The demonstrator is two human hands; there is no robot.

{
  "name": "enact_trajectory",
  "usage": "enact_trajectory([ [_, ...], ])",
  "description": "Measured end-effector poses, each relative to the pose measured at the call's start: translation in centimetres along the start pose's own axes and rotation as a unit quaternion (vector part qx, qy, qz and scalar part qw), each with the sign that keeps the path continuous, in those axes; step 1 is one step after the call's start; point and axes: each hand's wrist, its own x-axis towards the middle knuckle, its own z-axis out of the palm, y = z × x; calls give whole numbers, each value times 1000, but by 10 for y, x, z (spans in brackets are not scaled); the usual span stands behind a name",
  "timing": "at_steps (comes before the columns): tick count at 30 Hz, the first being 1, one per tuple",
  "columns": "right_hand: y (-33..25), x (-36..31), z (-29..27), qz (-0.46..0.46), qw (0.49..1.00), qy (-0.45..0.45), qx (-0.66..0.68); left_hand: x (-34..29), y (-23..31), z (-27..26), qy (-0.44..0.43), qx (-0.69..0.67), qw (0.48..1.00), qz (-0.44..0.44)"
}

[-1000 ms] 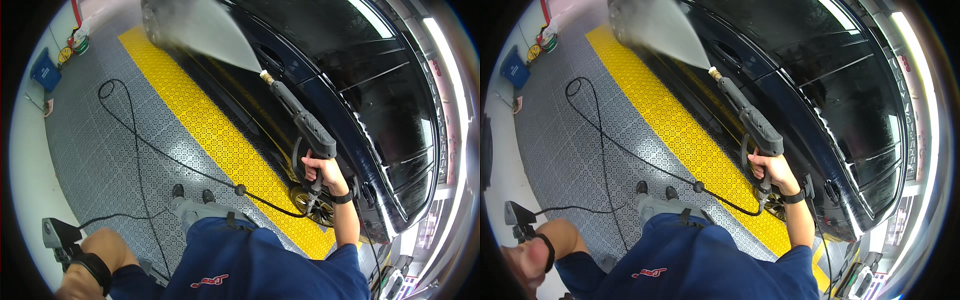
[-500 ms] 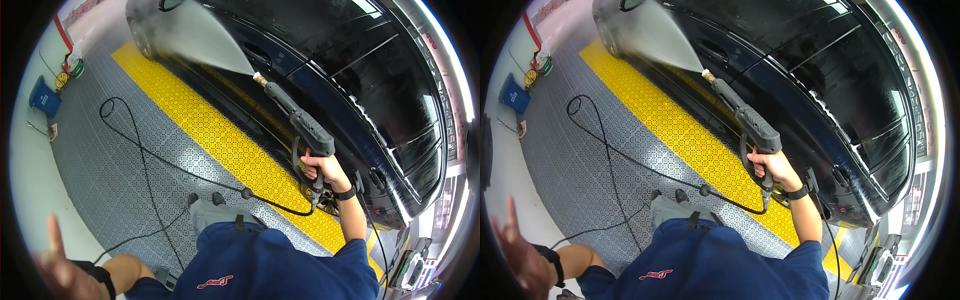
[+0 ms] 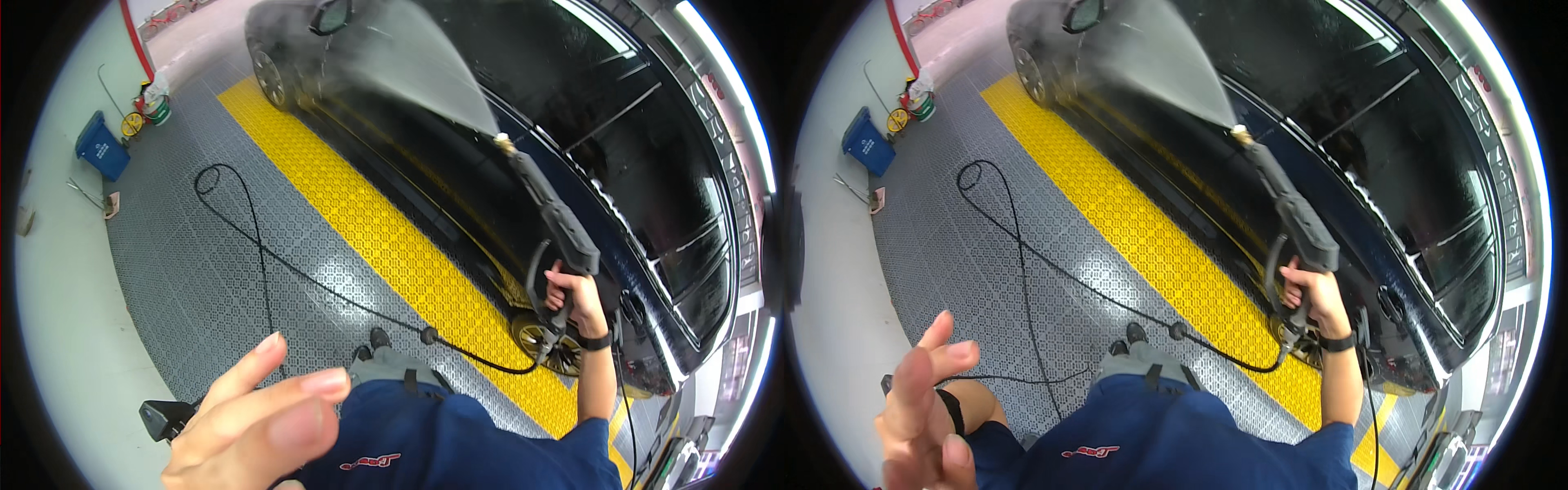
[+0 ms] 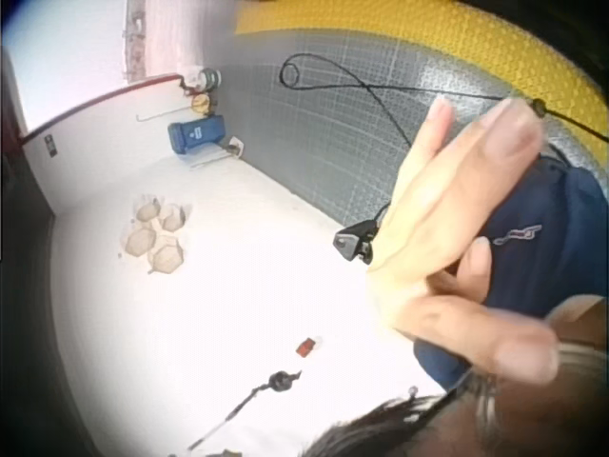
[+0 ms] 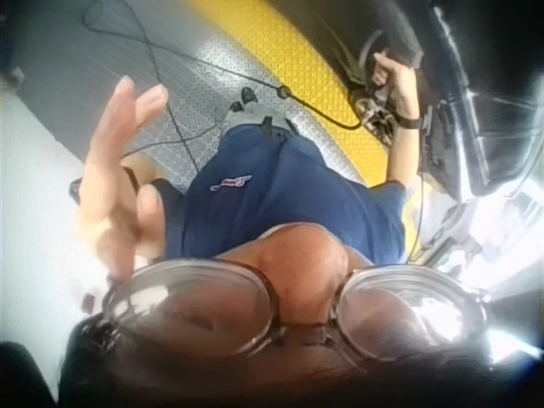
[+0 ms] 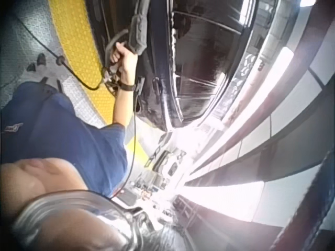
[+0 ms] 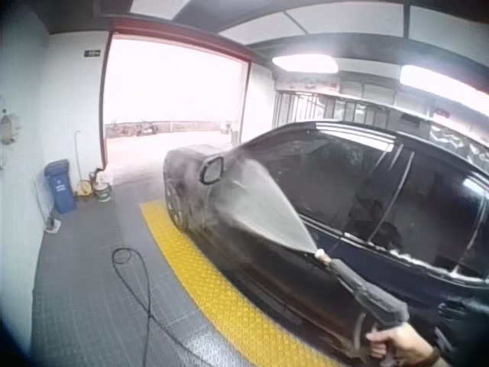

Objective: The person uses a high-pressure water spray gun to rinse a black SUV in a car wash bay. They systematically spray the roof, hood, windshield, sides, wheels, and rear of the vehicle, moving around the car to cover all surfaces.

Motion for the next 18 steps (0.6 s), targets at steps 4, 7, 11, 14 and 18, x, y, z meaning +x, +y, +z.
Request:
enact_trajectory([
  [4, -5, -37, -10, -58, 995, 59, 47, -25, -39, 11, 124, -9, 987, 107],
  [7, 3, -89, -31, -73, 990, 70, 94, -28, -115, 56, 91, -21, 995, 36],
  [11, 11, -155, -55, -83, 984, 84, 131, -5, -240, 202, -78, -69, 995, 3],
  [14, 13, -205, -78, -90, 980, 108, 144, -43, -301, 327, -316, -102, 941, -72],
  [18, 19, -269, -121, -107, 964, 177, 166, -124, -326, 438, -485, -126, 860, -92],
])
